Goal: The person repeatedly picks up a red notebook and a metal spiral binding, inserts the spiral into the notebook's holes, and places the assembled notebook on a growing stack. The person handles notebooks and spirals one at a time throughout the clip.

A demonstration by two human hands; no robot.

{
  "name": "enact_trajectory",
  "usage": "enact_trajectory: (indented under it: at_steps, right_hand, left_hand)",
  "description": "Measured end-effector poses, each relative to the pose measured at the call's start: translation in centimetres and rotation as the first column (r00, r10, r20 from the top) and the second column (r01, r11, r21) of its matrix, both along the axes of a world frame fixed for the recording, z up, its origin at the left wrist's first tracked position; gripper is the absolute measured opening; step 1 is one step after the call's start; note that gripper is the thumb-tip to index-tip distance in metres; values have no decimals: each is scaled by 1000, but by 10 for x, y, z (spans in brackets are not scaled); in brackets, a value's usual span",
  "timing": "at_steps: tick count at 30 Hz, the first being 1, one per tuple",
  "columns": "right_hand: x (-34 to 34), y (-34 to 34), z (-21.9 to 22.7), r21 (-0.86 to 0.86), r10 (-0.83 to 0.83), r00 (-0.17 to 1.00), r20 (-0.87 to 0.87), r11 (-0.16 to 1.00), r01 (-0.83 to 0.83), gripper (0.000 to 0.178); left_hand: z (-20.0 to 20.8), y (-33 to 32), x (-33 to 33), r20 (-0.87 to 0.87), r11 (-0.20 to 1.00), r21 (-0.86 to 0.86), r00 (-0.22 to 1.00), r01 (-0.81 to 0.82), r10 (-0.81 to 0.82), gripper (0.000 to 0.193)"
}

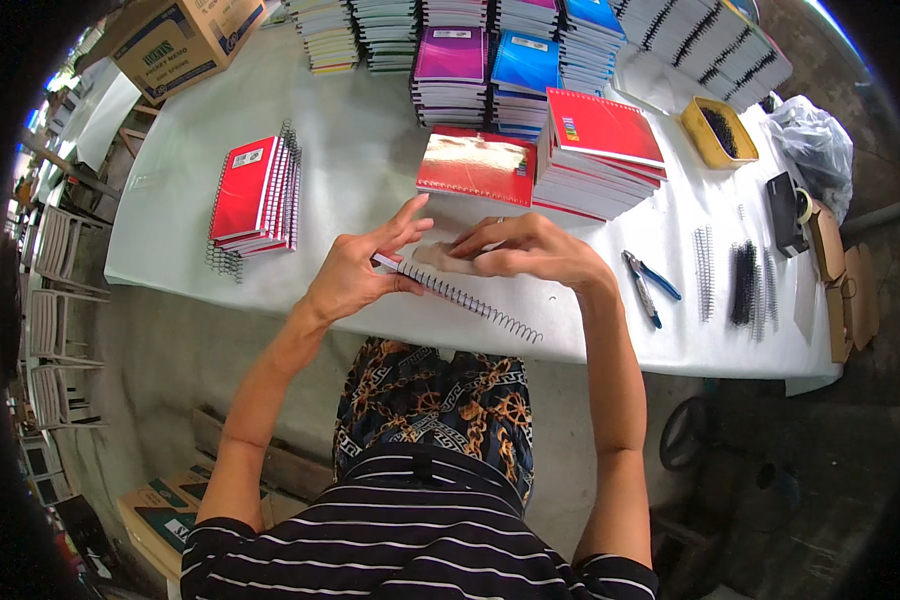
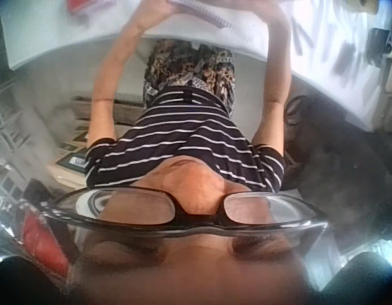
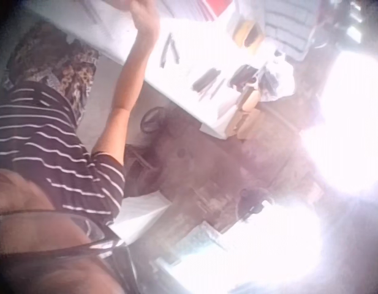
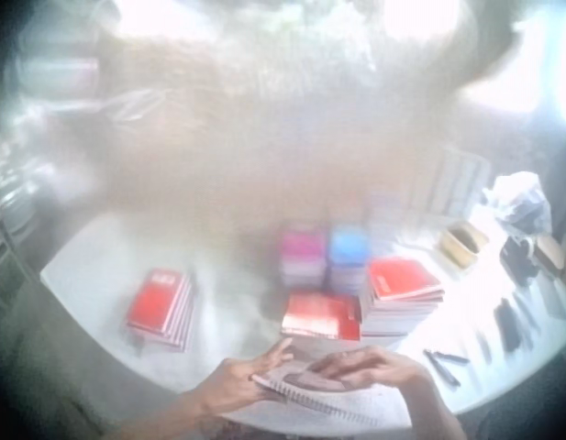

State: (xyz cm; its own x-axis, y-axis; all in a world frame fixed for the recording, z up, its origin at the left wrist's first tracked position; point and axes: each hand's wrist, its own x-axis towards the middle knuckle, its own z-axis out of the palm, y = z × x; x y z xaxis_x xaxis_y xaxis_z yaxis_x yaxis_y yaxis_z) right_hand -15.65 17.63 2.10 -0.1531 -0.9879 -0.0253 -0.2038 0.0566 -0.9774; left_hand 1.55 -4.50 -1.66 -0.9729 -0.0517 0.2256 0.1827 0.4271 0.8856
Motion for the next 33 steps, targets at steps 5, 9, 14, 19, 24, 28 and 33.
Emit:
enact_trajectory:
  at_steps: [5,9,14,19,24,28,33]
  right_hand:
    - [12,-18,10,184,-49,992,-119,980,71,47]
    - [8,-12,8,-26,1,999,40,1000,0,43]
    - [11,-7,7,-22,-119,992,-45,993,118,52]
    - [11,31,13,120,-372,874,-313,898,424,49]
    - [24,71,-28,-28,-422,548,-722,809,587,46]
    - [39,87,-33,-66,-380,405,-832,791,608,66]
    - [9,162,-74,-103,-224,-8,-974,414,905,49]
  left_hand:
    - [-8,-1,1,44,993,114,999,-8,3,97]
    - [-13,0,1,51,981,194,999,-3,-7,95]
    - [-21,-7,2,-51,961,260,995,95,-84,84]
    - [-20,-17,4,-2,921,323,974,216,-227,56]
    - [5,-13,7,-90,930,368,996,22,12,40]
    - [10,2,14,-422,956,-166,893,-243,154,42]
    - [-17,36,23,-394,877,-406,915,-255,84,53]
